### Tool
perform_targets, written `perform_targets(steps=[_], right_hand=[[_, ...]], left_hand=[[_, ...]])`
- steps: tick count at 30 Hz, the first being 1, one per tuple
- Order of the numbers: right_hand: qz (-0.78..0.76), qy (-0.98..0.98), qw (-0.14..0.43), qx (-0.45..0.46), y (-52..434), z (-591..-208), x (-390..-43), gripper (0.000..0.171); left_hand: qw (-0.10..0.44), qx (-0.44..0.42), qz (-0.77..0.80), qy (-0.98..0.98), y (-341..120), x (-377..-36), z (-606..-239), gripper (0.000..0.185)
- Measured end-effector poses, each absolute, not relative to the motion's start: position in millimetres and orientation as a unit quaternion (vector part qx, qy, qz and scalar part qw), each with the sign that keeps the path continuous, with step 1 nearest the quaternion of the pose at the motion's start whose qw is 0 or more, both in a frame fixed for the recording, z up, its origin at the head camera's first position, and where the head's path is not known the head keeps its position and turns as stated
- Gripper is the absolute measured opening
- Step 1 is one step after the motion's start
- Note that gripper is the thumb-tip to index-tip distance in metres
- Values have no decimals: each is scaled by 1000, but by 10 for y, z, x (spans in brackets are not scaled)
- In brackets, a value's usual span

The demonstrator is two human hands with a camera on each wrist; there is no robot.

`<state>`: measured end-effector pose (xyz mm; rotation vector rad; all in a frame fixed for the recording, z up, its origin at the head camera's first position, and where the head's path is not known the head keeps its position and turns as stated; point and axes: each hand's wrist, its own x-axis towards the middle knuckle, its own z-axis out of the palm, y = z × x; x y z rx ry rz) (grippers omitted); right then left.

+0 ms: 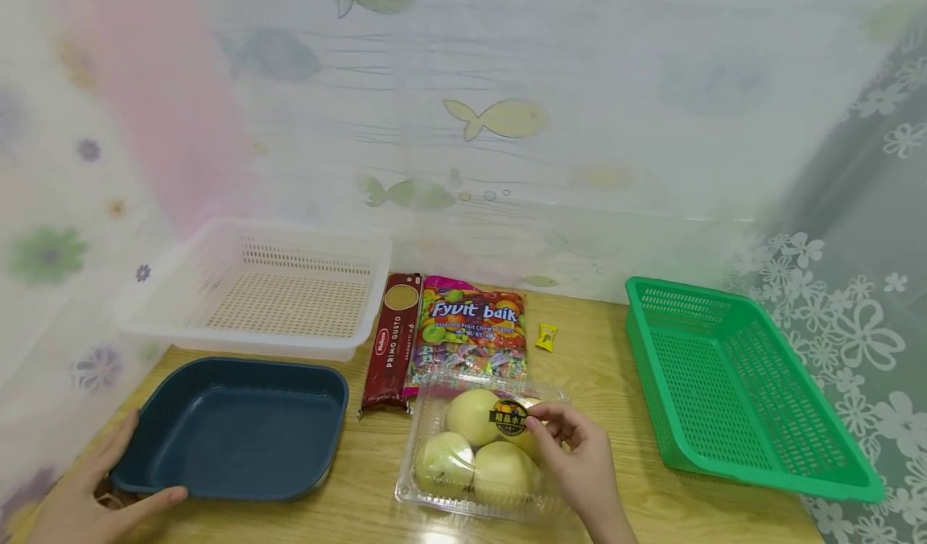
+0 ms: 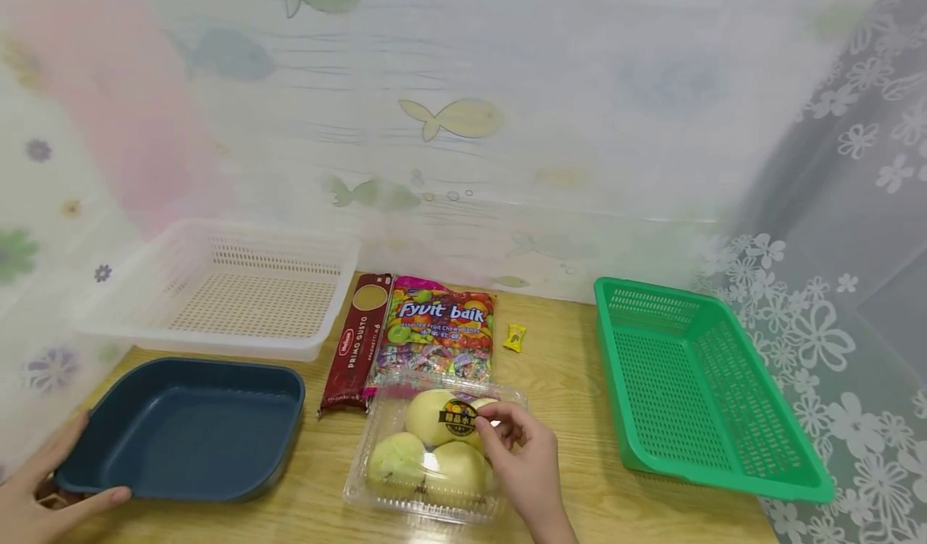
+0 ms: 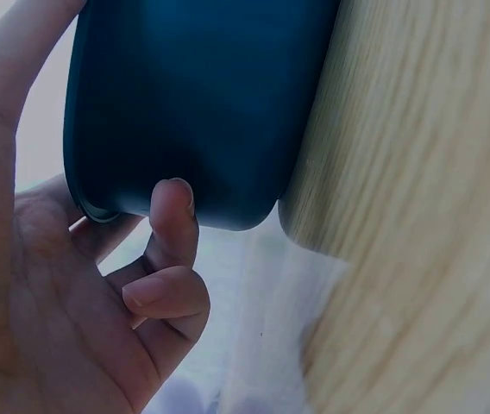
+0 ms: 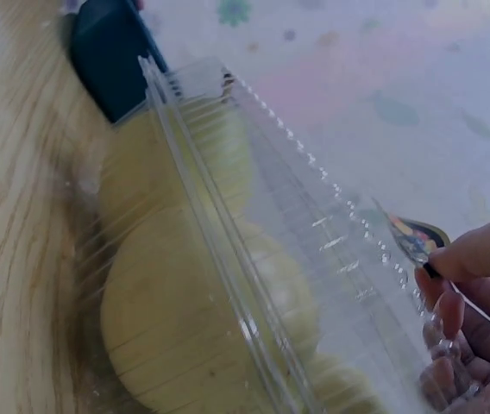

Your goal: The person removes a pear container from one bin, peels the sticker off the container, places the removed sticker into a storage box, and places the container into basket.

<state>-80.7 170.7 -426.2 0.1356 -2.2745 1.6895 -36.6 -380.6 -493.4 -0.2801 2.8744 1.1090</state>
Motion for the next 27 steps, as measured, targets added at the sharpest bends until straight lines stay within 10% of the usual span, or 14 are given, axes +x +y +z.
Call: perform_targets(steps=[27], right_hand=[[670, -735, 21, 100, 834, -3912, -1032, 8]], left_hand=[[-10, -82, 350, 933, -3756, -331, -4872, 122]])
